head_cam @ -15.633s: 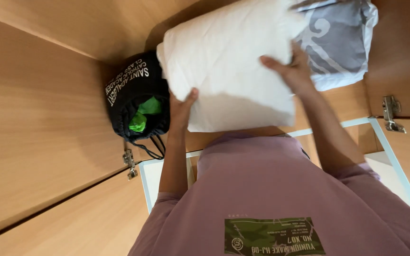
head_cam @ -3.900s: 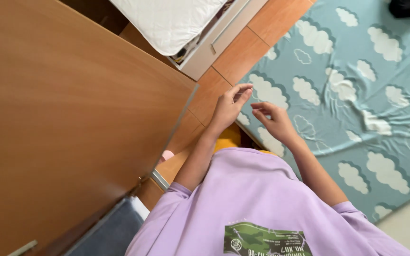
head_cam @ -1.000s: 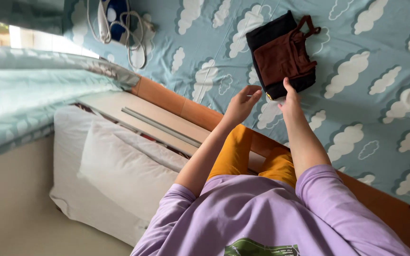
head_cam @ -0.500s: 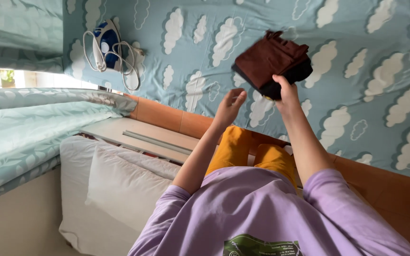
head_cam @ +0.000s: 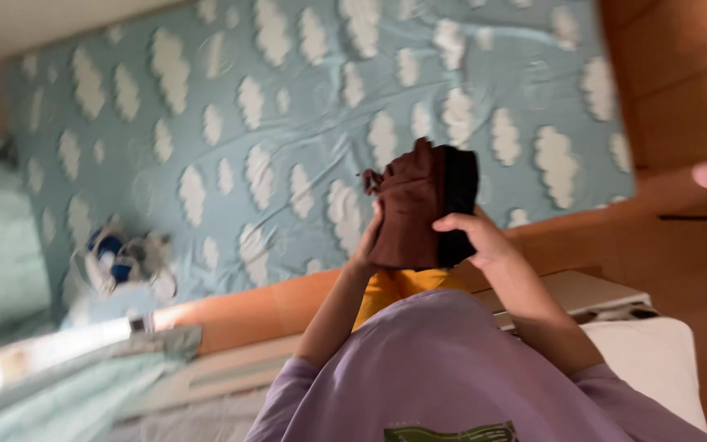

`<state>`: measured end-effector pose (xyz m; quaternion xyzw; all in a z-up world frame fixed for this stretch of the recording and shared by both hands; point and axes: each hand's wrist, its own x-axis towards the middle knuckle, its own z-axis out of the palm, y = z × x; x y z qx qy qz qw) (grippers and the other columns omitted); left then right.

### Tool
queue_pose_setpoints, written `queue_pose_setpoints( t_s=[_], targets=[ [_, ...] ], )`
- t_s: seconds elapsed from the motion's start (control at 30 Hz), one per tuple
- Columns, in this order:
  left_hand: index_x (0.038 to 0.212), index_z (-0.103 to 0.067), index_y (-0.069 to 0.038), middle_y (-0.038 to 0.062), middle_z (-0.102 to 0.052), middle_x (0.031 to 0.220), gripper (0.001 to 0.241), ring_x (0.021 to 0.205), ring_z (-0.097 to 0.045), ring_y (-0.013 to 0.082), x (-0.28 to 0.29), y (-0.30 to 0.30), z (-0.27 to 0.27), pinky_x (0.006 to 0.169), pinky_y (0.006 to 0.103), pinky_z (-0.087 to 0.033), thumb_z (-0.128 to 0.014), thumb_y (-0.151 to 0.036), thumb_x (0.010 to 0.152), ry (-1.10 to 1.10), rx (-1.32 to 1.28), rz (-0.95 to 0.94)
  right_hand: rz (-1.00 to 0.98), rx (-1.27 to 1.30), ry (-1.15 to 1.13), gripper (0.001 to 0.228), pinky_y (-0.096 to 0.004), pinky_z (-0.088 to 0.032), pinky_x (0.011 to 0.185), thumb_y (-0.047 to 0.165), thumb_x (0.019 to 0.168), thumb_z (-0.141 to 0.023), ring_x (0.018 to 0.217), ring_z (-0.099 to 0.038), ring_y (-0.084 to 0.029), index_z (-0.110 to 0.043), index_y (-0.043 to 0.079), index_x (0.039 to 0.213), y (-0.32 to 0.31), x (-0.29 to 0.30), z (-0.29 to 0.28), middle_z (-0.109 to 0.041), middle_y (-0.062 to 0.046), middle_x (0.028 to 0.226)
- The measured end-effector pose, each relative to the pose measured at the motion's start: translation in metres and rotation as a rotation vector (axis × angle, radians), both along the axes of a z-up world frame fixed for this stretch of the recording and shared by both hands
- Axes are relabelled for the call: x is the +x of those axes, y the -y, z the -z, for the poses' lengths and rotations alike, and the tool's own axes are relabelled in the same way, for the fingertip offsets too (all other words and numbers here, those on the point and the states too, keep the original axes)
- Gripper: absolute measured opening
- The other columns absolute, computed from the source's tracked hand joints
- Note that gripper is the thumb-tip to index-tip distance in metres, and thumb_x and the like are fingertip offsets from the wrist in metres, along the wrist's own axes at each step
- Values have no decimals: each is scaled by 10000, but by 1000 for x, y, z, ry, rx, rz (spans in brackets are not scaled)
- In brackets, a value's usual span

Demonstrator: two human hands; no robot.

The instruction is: Moving folded clothes and textiles from a bed into a cupboard.

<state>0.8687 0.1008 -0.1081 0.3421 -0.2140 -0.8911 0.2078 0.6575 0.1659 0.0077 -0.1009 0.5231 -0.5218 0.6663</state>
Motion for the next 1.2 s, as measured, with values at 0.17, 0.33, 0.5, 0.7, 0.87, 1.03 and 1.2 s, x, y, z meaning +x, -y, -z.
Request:
queue_pose_setpoints(
  t_s=[0.17, 0.33, 0.5, 0.7, 0.87, 1.03, 1.2],
  targets=[
    [1578, -362, -86, 175, -444, 1571, 807, 1405, -488, 337, -80, -26, -70, 1170, 491, -403, -409, -661, 1013, -560, 418, 44, 101, -67, 5, 597, -363, -558, 876, 54, 717, -704, 1000, -672, -204, -609, -4, 1303, -52, -66, -39, -678, -89, 1128],
    [1619, -337, -173, 54, -420, 1632, 785, 1465, -453, 251, -142, -47, -90, 1242, 446, -368, -468, -615, 984, -293, 289, 236, 224, -65, -107, 733, -380, -538, 936, 94, 712, -728, 1101, -650, -239, -541, -53, 1405, -117, -134, -58, -663, -124, 1243],
    [1574, -361, 0, 188, -449, 1579, 1123, 1427, -447, 369, -196, -39, -91, 1162, 510, -360, -504, -841, 843, -314, 327, 403, 409, 54, -254, 745, -363, -538, 918, 113, 696, -737, 1095, -653, -230, -536, -1, 1404, -181, -178, -81, -667, -111, 1242],
    [1531, -404, -35, 115, -537, 1485, 963, 1361, -517, 259, -277, -21, -131, 1137, 403, -399, -759, -541, 793, -72, -327, 636, 558, 85, -391, 484, -330, -544, 797, 122, 762, -751, 921, -682, -205, -662, -40, 1209, -213, -215, -72, -709, -104, 1042],
    [1283, -624, 8, 87, -717, 1118, 591, 1028, -683, 210, -339, -7, -140, 921, 346, -535, -818, -184, 759, -12, -500, 740, 645, 162, -476, 353, -320, -552, 750, 133, 786, -762, 856, -698, -175, -702, -19, 1099, -214, -228, -79, -732, -78, 950],
    [1065, -685, 14, 41, -701, 899, 302, 805, -672, 143, -397, -3, -132, 727, 297, -539, -803, -154, 843, -42, -439, 704, 739, 165, -506, 290, -299, -569, 722, 136, 803, -774, 816, -720, -183, -732, -44, 1026, -228, -268, -60, -754, -92, 907],
    [1046, -673, -18, 22, -705, 865, 294, 762, -667, 118, -472, -7, -138, 691, 284, -541, -776, -154, 807, -62, -475, 680, 759, 130, -584, 243, -292, -554, 718, 112, 827, -780, 809, -704, -157, -746, -61, 995, -236, -332, -55, -755, -77, 908]
  ],
)
